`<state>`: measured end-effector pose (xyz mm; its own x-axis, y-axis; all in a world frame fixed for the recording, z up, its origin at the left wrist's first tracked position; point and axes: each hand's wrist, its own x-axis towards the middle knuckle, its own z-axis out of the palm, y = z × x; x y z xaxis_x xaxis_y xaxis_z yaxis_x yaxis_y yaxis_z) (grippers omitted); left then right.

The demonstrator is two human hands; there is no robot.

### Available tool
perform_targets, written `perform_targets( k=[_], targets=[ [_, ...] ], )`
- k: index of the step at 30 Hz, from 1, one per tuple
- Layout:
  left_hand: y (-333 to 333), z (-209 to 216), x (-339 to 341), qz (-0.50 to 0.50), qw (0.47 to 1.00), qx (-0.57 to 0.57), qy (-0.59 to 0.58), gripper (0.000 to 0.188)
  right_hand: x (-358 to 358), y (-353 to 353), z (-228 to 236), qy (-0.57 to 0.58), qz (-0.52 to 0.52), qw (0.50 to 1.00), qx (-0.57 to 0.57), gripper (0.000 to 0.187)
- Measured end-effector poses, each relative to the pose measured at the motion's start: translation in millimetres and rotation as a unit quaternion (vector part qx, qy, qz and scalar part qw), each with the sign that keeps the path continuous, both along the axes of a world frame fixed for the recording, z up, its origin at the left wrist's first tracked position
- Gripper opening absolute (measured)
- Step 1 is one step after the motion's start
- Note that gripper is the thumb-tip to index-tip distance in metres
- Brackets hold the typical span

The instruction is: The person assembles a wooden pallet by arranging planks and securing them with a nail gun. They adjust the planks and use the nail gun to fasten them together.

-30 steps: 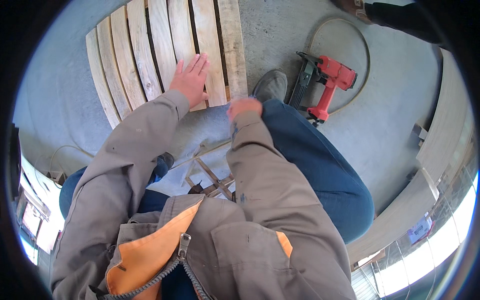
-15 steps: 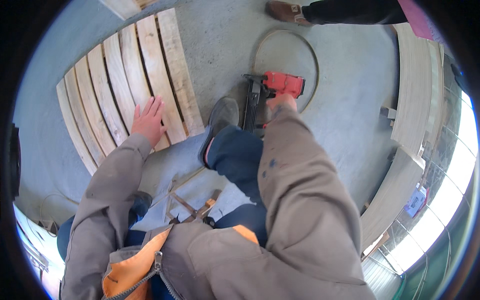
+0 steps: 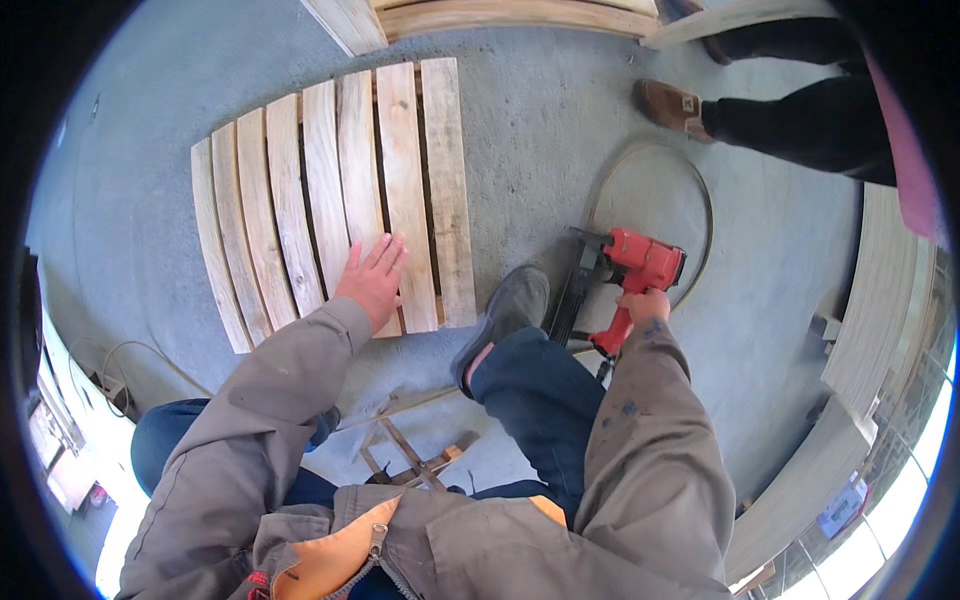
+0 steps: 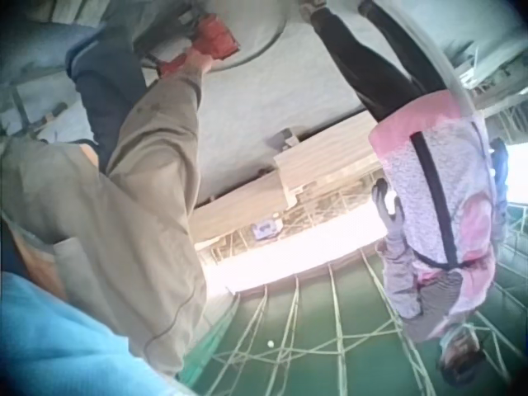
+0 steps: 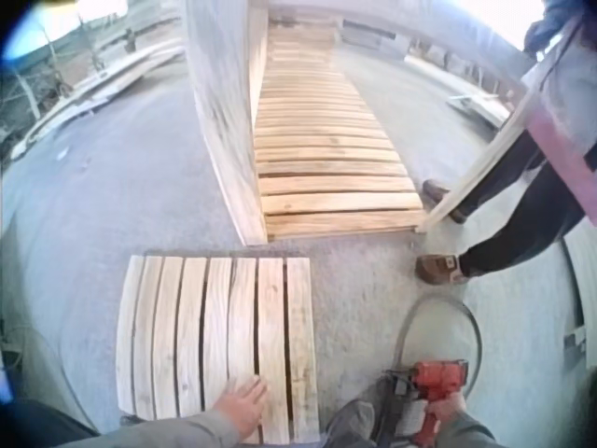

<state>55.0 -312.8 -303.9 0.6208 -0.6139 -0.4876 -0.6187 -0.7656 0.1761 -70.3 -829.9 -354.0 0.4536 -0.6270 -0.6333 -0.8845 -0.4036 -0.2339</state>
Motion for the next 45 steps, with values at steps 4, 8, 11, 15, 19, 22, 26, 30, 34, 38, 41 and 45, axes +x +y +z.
perform_targets(
  k=[4,8,11,15,19,22,26,30,34,38,41,45],
  targets=[
    [4.9,-11.3,-3.9,-0.013,1.000,0.000,-0.017,0.074,27.0,10.9,42.5,-0.064,-0.050,0.995,0.056,0.042],
    [-0.8,-8.1,-3.0,-0.014,1.000,-0.010,-0.008,0.055,87.2,49.0,120.3,-0.049,-0.098,0.979,0.169,0.043],
    [-4.0,-2.2,-1.9,-0.010,1.000,-0.009,0.007,0.058,119.0,64.8,142.6,-0.044,-0.036,0.983,0.174,0.044],
    [-2.5,3.8,-2.1,0.001,0.999,-0.030,0.018,0.063,171.9,111.2,184.0,-0.008,0.161,0.979,0.123,0.039],
    [-0.3,-4.6,-7.9,0.022,0.996,-0.087,-0.011,0.061,214.5,151.1,198.5,-0.087,0.286,0.948,0.106,0.029],
    [3.8,-12.0,-11.1,0.038,0.994,-0.100,-0.014,0.059,262.1,199.2,216.5,-0.119,0.316,0.926,0.171,0.035],
    [-0.2,-12.6,-9.5,0.044,0.994,-0.095,-0.019,0.054,328.4,237.5,191.7,-0.178,0.331,0.909,0.182,0.025],
    [4.7,-16.0,-11.1,0.055,0.993,-0.104,-0.027,0.055,368.8,285.9,171.5,-0.218,0.326,0.909,0.144,0.021],
    [1.9,-16.9,-10.0,0.051,0.991,-0.117,-0.028,0.049,380.6,294.5,144.9,-0.218,0.317,0.913,0.134,0.018],
    [5.4,-19.0,-10.4,0.072,0.988,-0.133,-0.022,0.050,378.9,306.9,140.6,-0.219,0.309,0.918,0.120,0.019],
    [6.3,-13.9,-8.0,0.069,0.989,-0.129,-0.008,0.055,376.3,310.5,144.6,-0.218,0.304,0.920,0.118,0.025],
    [7.0,-17.5,-10.4,0.076,0.988,-0.136,-0.024,0.054,373.4,326.4,166.3,-0.192,0.364,0.905,0.113,0.021]
  ],
)
